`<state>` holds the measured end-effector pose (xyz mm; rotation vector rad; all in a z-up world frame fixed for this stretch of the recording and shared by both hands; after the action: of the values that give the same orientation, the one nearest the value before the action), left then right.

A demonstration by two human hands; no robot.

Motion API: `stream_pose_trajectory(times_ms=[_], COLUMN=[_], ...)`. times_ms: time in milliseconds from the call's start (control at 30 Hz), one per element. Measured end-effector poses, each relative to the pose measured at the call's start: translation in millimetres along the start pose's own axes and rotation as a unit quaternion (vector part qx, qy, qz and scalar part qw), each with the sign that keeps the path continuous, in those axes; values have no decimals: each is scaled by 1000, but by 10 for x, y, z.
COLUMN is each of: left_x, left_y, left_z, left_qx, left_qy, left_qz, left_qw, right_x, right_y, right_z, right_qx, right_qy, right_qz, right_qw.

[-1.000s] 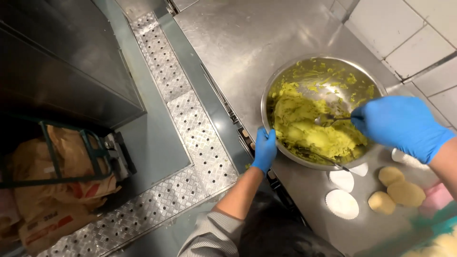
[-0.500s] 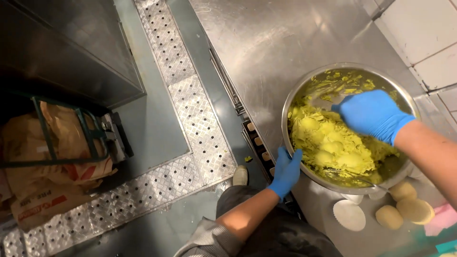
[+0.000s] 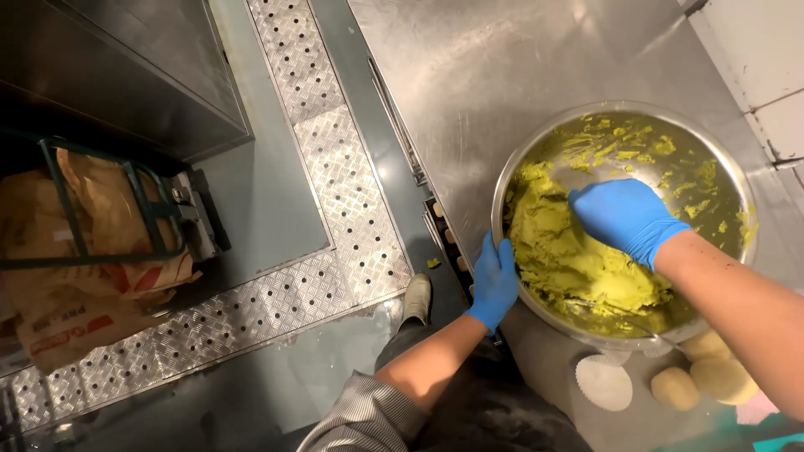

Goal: Filling dough balls with a green paste and placing them into paper cups on a tray.

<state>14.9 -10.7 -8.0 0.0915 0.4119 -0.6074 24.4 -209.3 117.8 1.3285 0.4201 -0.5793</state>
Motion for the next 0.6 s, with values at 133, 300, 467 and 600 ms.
stream_pose_trajectory(times_ms=[133, 300, 467, 600], left_x=[-85, -13, 55, 80], left_y=[13, -12, -8, 4], left_z=[12, 42, 23, 23], left_qx=[4, 29, 20, 27], left_qy=[-19, -83, -36, -37], left_qz=[8, 74, 51, 77], left_qw=[1000, 993, 998, 996], right_x=[-104, -67, 158, 285], right_y=[109, 265, -332, -469], right_z=[114, 154, 141, 82], right_qx=[-21, -67, -34, -63], right_qy=[-3, -41, 33, 32], right_qz=[-17, 49, 91, 69], right_qw=[1000, 996, 995, 995])
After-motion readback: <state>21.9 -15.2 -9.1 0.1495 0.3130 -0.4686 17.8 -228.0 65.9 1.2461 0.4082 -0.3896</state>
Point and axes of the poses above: each hand's wrist, its own x-axis towards the middle knuckle, its own y-axis out of the back of the hand, z = x × y, the point moved 2 cm from there along x, towards the middle knuckle, and after that the axes turned 2 degrees about x, right-handed, at the moved point
